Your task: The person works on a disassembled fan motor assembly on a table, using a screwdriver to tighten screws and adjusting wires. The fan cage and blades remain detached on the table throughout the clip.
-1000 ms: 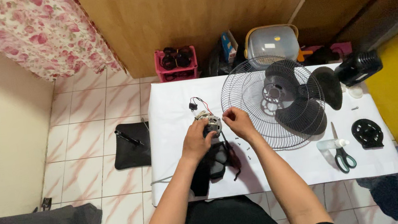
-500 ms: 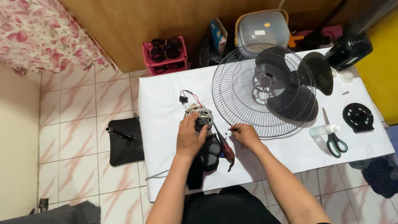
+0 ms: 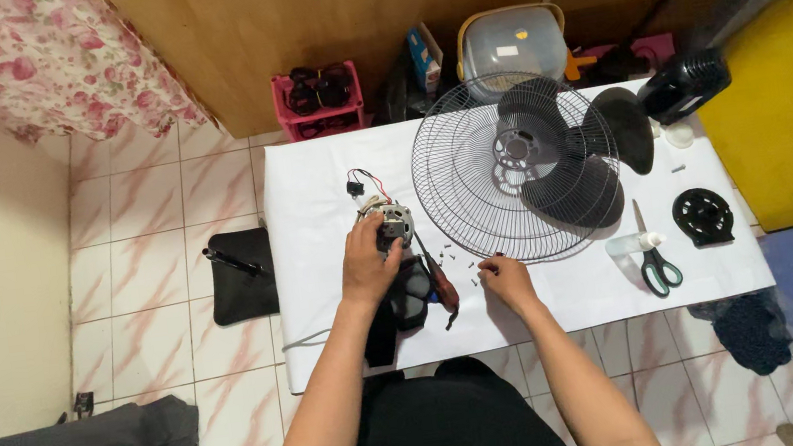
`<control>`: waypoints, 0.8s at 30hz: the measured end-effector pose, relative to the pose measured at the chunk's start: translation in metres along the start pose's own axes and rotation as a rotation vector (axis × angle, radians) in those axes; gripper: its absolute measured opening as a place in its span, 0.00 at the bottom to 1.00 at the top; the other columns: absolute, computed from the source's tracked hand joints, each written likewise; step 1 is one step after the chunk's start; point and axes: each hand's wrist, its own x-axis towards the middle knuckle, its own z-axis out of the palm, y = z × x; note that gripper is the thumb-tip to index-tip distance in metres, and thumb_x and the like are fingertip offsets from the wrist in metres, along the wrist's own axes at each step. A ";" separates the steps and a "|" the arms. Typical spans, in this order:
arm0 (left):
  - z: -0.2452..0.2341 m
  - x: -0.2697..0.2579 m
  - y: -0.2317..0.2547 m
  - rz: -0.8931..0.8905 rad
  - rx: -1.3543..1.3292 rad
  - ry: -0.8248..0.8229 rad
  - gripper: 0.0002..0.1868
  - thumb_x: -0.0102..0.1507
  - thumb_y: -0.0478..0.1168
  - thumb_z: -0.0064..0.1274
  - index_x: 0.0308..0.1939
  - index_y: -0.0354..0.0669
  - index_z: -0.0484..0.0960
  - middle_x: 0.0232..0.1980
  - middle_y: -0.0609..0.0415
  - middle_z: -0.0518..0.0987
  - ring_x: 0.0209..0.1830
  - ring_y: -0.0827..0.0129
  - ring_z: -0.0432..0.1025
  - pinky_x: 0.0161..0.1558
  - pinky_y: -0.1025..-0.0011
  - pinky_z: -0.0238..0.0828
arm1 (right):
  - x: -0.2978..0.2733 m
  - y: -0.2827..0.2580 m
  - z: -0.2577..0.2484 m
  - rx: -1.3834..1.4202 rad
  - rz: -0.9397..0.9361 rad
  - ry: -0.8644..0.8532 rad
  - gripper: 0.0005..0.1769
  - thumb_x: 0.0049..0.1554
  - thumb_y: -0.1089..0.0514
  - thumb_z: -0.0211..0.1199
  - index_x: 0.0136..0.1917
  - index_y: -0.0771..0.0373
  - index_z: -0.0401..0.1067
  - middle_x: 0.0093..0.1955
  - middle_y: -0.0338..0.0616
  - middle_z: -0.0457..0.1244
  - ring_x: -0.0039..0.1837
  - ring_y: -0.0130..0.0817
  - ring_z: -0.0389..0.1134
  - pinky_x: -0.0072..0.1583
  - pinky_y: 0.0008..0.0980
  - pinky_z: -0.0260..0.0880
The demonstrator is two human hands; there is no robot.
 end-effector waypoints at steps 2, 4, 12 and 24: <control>0.001 -0.001 0.001 -0.018 -0.010 0.008 0.29 0.56 0.37 0.64 0.60 0.35 0.73 0.63 0.43 0.76 0.62 0.47 0.70 0.64 0.58 0.68 | -0.001 0.005 0.001 -0.023 -0.035 -0.023 0.13 0.52 0.57 0.68 0.50 0.63 0.81 0.45 0.49 0.73 0.48 0.40 0.75 0.53 0.36 0.74; 0.001 -0.002 0.001 -0.017 -0.013 0.013 0.29 0.56 0.37 0.64 0.60 0.35 0.73 0.63 0.42 0.76 0.62 0.47 0.70 0.64 0.58 0.67 | -0.001 0.009 0.004 -0.039 -0.050 -0.038 0.13 0.51 0.57 0.68 0.49 0.63 0.81 0.45 0.48 0.73 0.48 0.41 0.75 0.53 0.36 0.74; 0.000 -0.001 0.000 -0.015 -0.020 0.010 0.28 0.57 0.36 0.63 0.59 0.35 0.73 0.62 0.43 0.76 0.63 0.47 0.70 0.64 0.58 0.67 | -0.006 0.008 0.010 -0.089 -0.065 -0.027 0.10 0.52 0.57 0.68 0.46 0.64 0.81 0.44 0.51 0.72 0.48 0.44 0.74 0.53 0.38 0.73; 0.001 -0.001 -0.002 0.008 -0.008 0.013 0.29 0.56 0.36 0.64 0.60 0.35 0.72 0.63 0.43 0.76 0.62 0.47 0.70 0.63 0.58 0.68 | 0.001 -0.024 0.015 -0.127 -0.052 -0.033 0.15 0.56 0.50 0.63 0.53 0.56 0.81 0.53 0.48 0.72 0.57 0.47 0.72 0.59 0.40 0.70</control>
